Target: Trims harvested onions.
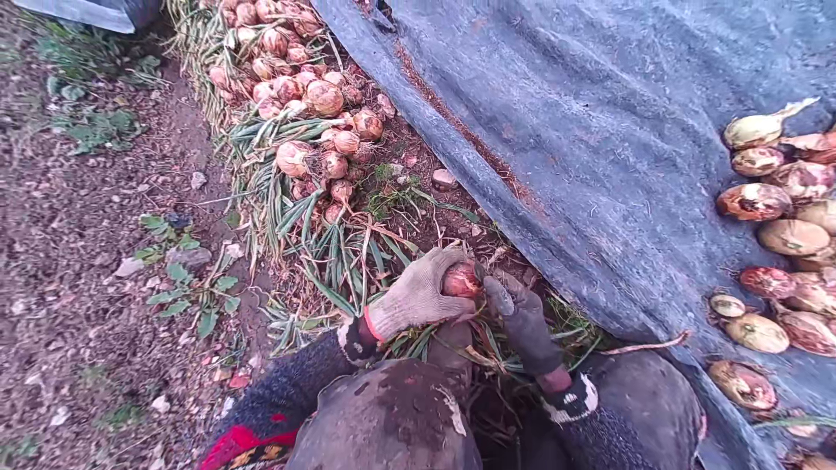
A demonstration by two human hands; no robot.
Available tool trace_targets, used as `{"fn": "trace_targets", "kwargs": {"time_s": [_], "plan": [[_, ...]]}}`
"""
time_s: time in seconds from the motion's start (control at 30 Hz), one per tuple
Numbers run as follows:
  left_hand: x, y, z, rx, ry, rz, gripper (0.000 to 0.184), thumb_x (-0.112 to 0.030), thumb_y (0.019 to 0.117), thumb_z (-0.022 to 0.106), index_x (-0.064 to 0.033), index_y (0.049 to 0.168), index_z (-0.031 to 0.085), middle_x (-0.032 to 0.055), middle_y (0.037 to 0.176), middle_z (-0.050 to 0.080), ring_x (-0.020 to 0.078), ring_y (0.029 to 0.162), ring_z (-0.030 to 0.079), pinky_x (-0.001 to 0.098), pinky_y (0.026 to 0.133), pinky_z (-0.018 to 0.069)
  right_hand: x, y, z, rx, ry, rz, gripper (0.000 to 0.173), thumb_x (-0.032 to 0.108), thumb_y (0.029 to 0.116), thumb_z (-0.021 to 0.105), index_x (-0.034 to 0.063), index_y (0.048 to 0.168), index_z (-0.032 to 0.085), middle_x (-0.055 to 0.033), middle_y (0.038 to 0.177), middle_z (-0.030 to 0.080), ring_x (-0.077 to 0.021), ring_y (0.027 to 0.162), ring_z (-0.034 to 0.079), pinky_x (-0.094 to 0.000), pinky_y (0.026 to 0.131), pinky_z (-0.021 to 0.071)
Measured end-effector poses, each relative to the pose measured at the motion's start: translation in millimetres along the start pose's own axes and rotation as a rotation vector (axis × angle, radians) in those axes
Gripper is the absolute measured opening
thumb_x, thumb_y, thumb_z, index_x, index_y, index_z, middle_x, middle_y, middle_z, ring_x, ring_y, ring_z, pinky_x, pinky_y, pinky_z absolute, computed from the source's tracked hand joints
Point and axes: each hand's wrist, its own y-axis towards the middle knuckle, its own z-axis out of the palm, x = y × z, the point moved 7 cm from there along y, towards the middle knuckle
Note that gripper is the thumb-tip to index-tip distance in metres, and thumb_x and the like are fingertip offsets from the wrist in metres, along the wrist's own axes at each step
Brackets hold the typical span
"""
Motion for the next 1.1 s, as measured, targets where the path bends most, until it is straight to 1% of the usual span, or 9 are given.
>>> {"fn": "trace_targets", "kwargs": {"time_s": [0.13,0.3,0.47,0.57,0.73,0.83,0.9,1.03,1.1], "plan": [[78,4,-17,-0.28,-0.664,-0.424,0.067,-0.031,0.0867,0.081,-0.0047,0.141,0.054,0.0107,0.1,0.071,0.0148,0.072,0.068,0.0292,0.06,0.0591,48,-15,13,0.009,0.105,-0.194,0.029,0.031,0.106,0.055,0.0098,0.098,0.073,-0.0002,0.075,0.066,-0.0083,0.062,0.061,-0.0271,0.057,0.0551],[29,13,-29,-0.259,-0.759,-0.351,0.045,-0.019,0.0915,0.076,-0.0006,0.13,0.061,0.0156,0.09,0.073,0.0245,0.063,0.07,0.0377,0.054,0.062,-35,9,-11,0.04,-0.378,0.203,0.057,0.06,0.1047,0.036,0.0271,0.146,0.057,0.0017,0.131,0.068,-0.0095,0.109,0.067,-0.0387,0.096,0.0562],[-42,-6,5,-0.062,0.351,-0.004,0.029,-0.044,0.1017,0.057,-0.023,0.112,0.074,-0.0047,0.11,0.075,0.0115,0.095,0.072,0.0431,0.079,0.0606,-55,-7,22,0.106,0.477,0.63,0.086,0.09,0.0857,0.025,0.0139,0.092,0.064,-0.0033,0.065,0.058,-0.0131,0.049,0.054,-0.0299,0.044,0.0498],[-57,-8,30,0.02,0.427,0.168,0.026,-0.035,0.1055,0.052,-0.0209,0.115,0.072,-0.0001,0.109,0.073,0.0157,0.096,0.072,0.0416,0.074,0.0609,-54,-13,26,0.088,0.782,0.777,0.092,0.1,0.0728,0.024,0.0168,0.085,0.062,-0.0027,0.059,0.054,-0.014,0.043,0.053,-0.0306,0.038,0.0478],[-82,33,-17,-0.265,0.244,0.308,0.021,-0.017,0.1014,0.058,-0.011,0.112,0.076,0.0058,0.108,0.074,0.0172,0.098,0.072,0.0392,0.083,0.0603,9,-5,1,0.072,1.035,0.36,0.073,0.077,0.095,0.035,0.0119,0.094,0.067,-0.0024,0.067,0.059,-0.0132,0.051,0.06,-0.0284,0.044,0.0528],[-28,51,-126,-0.665,0.36,0.024,0.021,-0.022,0.1019,0.061,-0.0115,0.115,0.075,0.0047,0.113,0.074,0.0152,0.103,0.071,0.0393,0.092,0.0592,94,-16,-78,0.005,0.9,-0.298,0.059,0.054,0.1038,0.041,0.0036,0.101,0.071,-0.0056,0.074,0.069,-0.0172,0.061,0.068,-0.0331,0.056,0.0589],[37,46,-177,-0.636,0.458,-0.31,0.026,-0.031,0.1011,0.062,-0.0138,0.119,0.071,0.0079,0.111,0.072,0.0232,0.1,0.07,0.0511,0.088,0.0576,123,-30,-130,-0.222,0.59,-0.52,0.07,0.069,0.0998,0.029,0.0108,0.091,0.067,-0.0011,0.07,0.065,-0.0147,0.058,0.064,-0.0309,0.055,0.0568],[163,9,-206,-0.685,0.551,-0.765,0.049,-0.037,0.0915,0.066,-0.0179,0.137,0.063,0.0174,0.135,0.063,0.0394,0.119,0.063,0.0646,0.093,0.0523,78,-13,-112,-0.23,0.552,-0.329,0.057,0.065,0.0979,0.048,0.0148,0.117,0.067,-0.002,0.08,0.069,-0.0152,0.061,0.067,-0.0294,0.051,0.0571],[198,5,-213,-0.799,0.581,-0.809,0.058,-0.042,0.0934,0.065,-0.0146,0.144,0.057,0.0198,0.146,0.055,0.041,0.134,0.053,0.0629,0.105,0.0464,46,3,-87,-0.268,0.449,-0.102,0.059,0.063,0.1048,0.03,0.0229,0.143,0.049,0.0001,0.079,0.068,-0.0122,0.054,0.064,-0.0275,0.043,0.055]]}}
